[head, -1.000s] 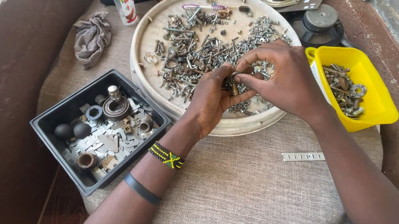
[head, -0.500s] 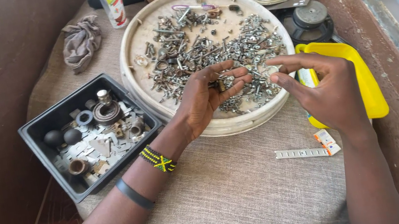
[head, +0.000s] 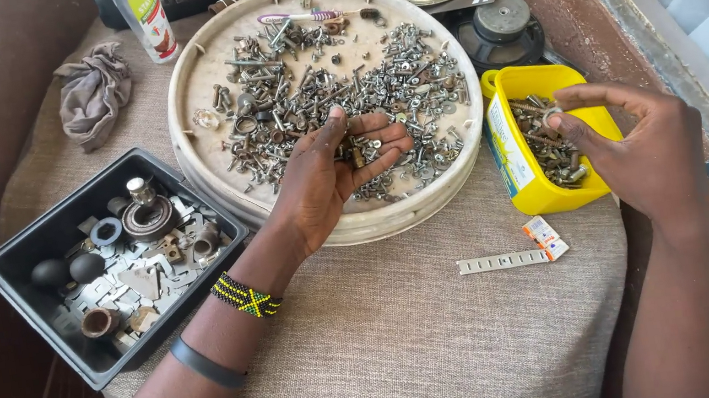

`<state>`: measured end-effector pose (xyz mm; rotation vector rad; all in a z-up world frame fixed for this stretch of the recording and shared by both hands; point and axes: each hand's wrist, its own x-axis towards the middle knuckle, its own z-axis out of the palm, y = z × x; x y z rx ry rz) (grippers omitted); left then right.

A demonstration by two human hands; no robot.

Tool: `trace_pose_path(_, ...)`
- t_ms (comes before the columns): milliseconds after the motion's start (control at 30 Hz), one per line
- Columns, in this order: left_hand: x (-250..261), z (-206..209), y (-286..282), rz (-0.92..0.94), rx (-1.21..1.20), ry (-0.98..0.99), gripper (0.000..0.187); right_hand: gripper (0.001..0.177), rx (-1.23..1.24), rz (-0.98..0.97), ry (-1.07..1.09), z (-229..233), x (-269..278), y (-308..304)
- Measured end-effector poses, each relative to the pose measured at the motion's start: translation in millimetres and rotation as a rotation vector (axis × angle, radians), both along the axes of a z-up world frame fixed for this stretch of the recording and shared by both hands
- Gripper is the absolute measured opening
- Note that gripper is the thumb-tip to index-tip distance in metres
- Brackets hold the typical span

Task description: Sorting various metal screws, washers, and small hardware components from a large tray into separate bins.

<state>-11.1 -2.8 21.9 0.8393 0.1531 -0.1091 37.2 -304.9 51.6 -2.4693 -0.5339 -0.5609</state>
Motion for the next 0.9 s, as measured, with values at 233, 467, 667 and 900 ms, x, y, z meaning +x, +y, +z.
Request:
trace_pose_path(233,3,-7,2,-0.012,0.015,-0.05,0.06,0.019,-0.036,0.222,-0.159,8,-9,51)
trace_pose_path(467,6,-12,0,0.013,0.015,-0.01,0.051,0.025,-0.117,0.479,-0.253,9,-2,130)
trace_pose_path(667,15,-23,-1,0.07,0.011,-0.027,0.045,0.022,-0.137,0.498,-0.223,7,10,160)
trace_pose_path(900,5,-7,0,0.024,-0.072,-0.036,0.052,0.017,-0.11,0.443,-0.125,13,7,142)
